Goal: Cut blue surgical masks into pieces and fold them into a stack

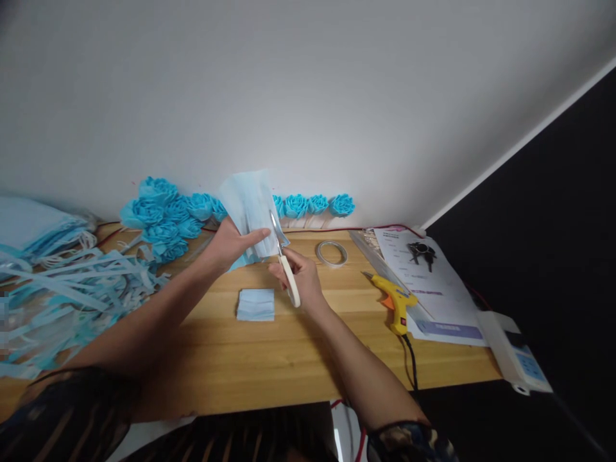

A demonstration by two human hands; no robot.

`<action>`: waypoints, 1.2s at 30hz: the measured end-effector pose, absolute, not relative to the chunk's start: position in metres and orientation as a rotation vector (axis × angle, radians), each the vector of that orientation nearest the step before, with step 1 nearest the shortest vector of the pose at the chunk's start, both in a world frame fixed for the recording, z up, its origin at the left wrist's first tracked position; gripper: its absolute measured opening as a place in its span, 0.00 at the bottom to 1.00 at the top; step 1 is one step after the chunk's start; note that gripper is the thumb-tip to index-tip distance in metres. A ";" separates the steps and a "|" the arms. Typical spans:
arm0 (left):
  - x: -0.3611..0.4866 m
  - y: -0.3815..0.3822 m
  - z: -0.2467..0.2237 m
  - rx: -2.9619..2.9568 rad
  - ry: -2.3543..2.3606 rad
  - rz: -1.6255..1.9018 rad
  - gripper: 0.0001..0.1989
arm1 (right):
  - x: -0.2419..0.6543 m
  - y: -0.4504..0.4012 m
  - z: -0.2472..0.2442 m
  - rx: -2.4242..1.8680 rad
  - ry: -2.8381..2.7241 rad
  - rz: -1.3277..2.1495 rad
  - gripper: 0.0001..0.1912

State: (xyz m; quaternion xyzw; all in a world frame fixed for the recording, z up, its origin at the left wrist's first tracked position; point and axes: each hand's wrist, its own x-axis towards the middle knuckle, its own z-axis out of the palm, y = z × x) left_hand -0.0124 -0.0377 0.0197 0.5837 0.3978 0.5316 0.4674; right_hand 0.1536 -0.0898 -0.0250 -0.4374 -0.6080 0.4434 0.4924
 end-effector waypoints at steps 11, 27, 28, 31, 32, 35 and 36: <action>-0.019 -0.031 0.022 1.270 1.018 1.361 0.27 | 0.151 -0.089 -0.024 -1.088 -1.466 1.119 0.22; -0.014 -0.036 0.020 1.331 1.054 1.299 0.22 | 0.158 -0.087 -0.012 -1.059 -1.569 1.067 0.29; -0.014 -0.035 0.019 1.335 1.054 1.300 0.22 | 0.159 -0.086 -0.012 -1.065 -1.569 1.068 0.29; -0.015 -0.033 0.019 1.316 1.033 1.328 0.23 | 0.160 -0.085 -0.013 -1.082 -1.574 1.075 0.28; -0.015 -0.033 0.019 1.307 1.029 1.329 0.23 | 0.160 -0.085 -0.013 -1.083 -1.578 1.075 0.28; -0.015 -0.033 0.018 1.296 1.047 1.297 0.21 | 0.159 -0.086 -0.013 -1.071 -1.592 1.070 0.27; -0.015 -0.034 0.018 1.297 1.059 1.283 0.20 | 0.159 -0.086 -0.013 -1.066 -1.597 1.073 0.27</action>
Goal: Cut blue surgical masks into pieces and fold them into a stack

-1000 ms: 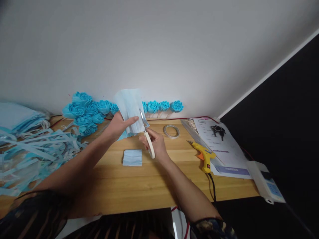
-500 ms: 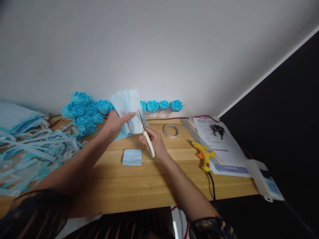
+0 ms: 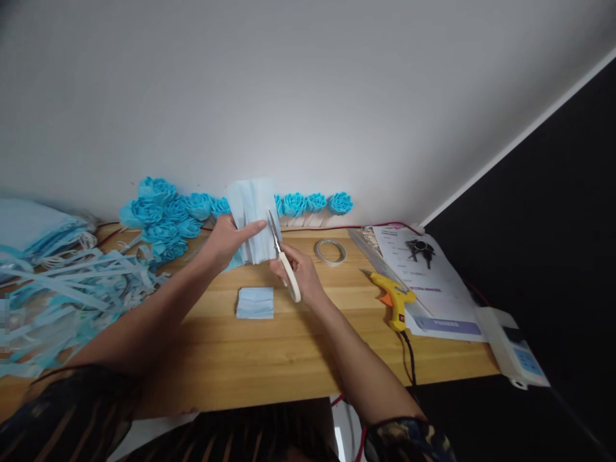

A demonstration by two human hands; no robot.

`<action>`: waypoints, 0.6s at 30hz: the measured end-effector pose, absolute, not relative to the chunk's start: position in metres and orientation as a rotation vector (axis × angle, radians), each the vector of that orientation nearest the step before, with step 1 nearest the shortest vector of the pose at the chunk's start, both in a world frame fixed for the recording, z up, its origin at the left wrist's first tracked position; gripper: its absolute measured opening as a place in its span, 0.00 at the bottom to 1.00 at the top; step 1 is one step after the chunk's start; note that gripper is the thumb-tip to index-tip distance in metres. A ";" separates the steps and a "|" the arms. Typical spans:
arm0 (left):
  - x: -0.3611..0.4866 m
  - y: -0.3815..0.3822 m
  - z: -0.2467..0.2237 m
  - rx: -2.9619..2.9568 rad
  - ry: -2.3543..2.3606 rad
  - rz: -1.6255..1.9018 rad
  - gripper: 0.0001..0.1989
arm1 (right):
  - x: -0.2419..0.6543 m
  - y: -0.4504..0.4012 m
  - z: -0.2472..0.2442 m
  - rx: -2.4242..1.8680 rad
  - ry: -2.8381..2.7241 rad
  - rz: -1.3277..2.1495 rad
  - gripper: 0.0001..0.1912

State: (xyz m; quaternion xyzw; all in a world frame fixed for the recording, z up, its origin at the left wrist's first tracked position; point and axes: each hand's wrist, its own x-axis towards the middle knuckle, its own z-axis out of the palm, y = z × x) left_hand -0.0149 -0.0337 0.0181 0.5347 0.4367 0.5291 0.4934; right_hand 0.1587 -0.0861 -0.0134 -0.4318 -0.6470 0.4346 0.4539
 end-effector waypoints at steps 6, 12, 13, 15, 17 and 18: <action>-0.010 -0.038 0.016 1.302 1.048 1.232 0.18 | 0.157 -0.088 -0.013 -1.081 -1.584 1.055 0.27; -0.004 -0.042 0.015 1.282 1.025 1.207 0.17 | 0.154 -0.089 -0.013 -1.063 -1.552 1.016 0.27; -0.003 -0.042 0.015 1.272 1.021 1.211 0.17 | 0.154 -0.089 -0.013 -1.067 -1.543 1.021 0.27; -0.002 -0.042 0.014 1.250 1.017 1.221 0.17 | 0.153 -0.089 -0.014 -1.074 -1.524 1.035 0.28; 0.000 -0.043 0.013 1.223 1.020 1.226 0.17 | 0.153 -0.088 -0.015 -1.080 -1.512 1.041 0.28; 0.000 -0.043 0.012 1.207 1.016 1.227 0.18 | 0.153 -0.088 -0.015 -1.084 -1.508 1.041 0.28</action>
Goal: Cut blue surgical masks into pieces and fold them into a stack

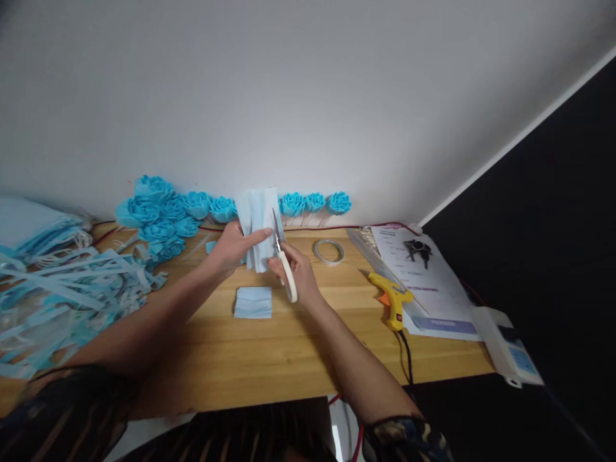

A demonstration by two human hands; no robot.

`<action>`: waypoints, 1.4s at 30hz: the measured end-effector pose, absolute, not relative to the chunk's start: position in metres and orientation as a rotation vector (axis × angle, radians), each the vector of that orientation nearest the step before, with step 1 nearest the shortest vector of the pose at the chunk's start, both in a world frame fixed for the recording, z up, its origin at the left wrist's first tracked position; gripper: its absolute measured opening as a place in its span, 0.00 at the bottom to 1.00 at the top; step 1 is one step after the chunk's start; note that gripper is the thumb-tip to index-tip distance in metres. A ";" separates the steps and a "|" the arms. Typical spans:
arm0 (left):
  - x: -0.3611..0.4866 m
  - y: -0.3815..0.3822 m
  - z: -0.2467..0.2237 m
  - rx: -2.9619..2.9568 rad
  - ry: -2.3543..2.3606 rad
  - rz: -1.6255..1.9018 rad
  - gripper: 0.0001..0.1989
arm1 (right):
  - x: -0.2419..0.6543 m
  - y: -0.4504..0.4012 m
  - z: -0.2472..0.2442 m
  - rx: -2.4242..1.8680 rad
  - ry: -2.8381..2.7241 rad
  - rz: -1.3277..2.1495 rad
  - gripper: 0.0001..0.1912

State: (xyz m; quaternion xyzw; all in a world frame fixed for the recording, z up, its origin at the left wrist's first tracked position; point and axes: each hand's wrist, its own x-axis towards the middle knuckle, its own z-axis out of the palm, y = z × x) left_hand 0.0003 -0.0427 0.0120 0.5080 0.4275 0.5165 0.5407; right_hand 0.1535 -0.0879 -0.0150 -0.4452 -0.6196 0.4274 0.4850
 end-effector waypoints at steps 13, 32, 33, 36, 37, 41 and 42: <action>0.001 -0.043 0.009 1.106 0.977 1.215 0.17 | 0.152 -0.090 -0.017 -1.084 -1.450 1.073 0.27; -0.003 -0.041 0.013 1.154 0.943 1.235 0.21 | 0.151 -0.090 -0.018 -1.109 -1.398 1.098 0.21; -0.005 -0.041 0.014 1.156 0.935 1.251 0.22 | 0.150 -0.090 -0.019 -1.111 -1.405 1.098 0.21; -0.009 -0.039 0.018 1.134 0.951 1.313 0.21 | 0.149 -0.090 -0.021 -1.113 -1.453 1.102 0.20; -0.010 -0.038 0.019 1.128 0.962 1.327 0.20 | 0.149 -0.090 -0.021 -1.114 -1.467 1.108 0.21; -0.010 -0.039 0.021 1.132 0.964 1.324 0.19 | 0.148 -0.090 -0.018 -1.108 -1.496 1.131 0.25; -0.009 -0.040 0.021 1.137 0.964 1.314 0.18 | 0.148 -0.090 -0.017 -1.108 -1.501 1.128 0.26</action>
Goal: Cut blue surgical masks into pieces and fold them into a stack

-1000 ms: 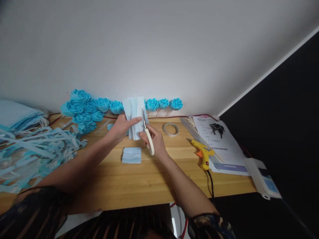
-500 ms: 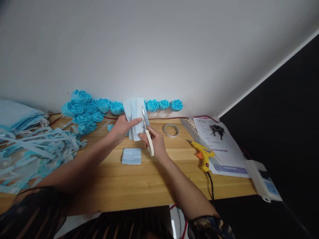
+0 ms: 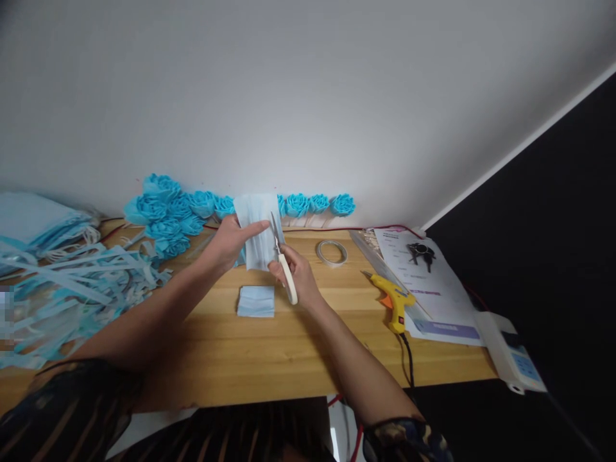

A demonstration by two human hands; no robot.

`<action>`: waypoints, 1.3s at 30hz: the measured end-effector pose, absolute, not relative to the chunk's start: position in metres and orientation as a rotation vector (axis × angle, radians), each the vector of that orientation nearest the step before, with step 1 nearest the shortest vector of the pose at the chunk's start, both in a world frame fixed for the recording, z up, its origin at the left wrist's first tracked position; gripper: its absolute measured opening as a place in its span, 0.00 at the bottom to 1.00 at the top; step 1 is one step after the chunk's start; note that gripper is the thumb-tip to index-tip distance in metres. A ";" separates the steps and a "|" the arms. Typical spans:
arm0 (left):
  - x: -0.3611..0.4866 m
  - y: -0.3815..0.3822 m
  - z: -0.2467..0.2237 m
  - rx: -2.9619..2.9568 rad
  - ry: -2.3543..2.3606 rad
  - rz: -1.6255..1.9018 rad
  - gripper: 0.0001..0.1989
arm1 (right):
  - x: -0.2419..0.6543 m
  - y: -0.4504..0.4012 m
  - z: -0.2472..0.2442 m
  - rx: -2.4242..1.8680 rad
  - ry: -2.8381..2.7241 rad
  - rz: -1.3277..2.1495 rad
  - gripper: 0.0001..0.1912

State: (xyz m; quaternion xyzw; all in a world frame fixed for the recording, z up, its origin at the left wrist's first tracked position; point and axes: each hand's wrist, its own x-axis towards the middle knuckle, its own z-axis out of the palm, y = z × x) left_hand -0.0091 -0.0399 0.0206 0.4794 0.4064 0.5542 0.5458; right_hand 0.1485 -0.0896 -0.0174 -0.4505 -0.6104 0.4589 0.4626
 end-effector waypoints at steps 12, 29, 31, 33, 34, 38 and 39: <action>-0.001 -0.043 0.010 1.156 1.002 1.307 0.18 | 0.150 -0.090 -0.012 -1.099 -1.463 1.092 0.26; 0.000 -0.045 0.014 1.120 0.977 1.283 0.18 | 0.149 -0.090 -0.018 -1.115 -1.419 1.077 0.27; 0.000 -0.045 0.013 1.120 0.975 1.284 0.18 | 0.149 -0.090 -0.020 -1.109 -1.412 1.072 0.26; 0.000 -0.045 0.013 1.122 0.968 1.296 0.18 | 0.149 -0.090 -0.022 -1.106 -1.412 1.062 0.25; 0.000 -0.045 0.012 1.123 0.966 1.301 0.18 | 0.149 -0.089 -0.023 -1.108 -1.410 1.058 0.24; -0.001 -0.044 0.012 1.125 0.966 1.294 0.18 | 0.149 -0.089 -0.023 -1.119 -1.397 1.064 0.24; -0.001 -0.044 0.012 1.127 0.965 1.290 0.18 | 0.149 -0.089 -0.023 -1.120 -1.391 1.068 0.24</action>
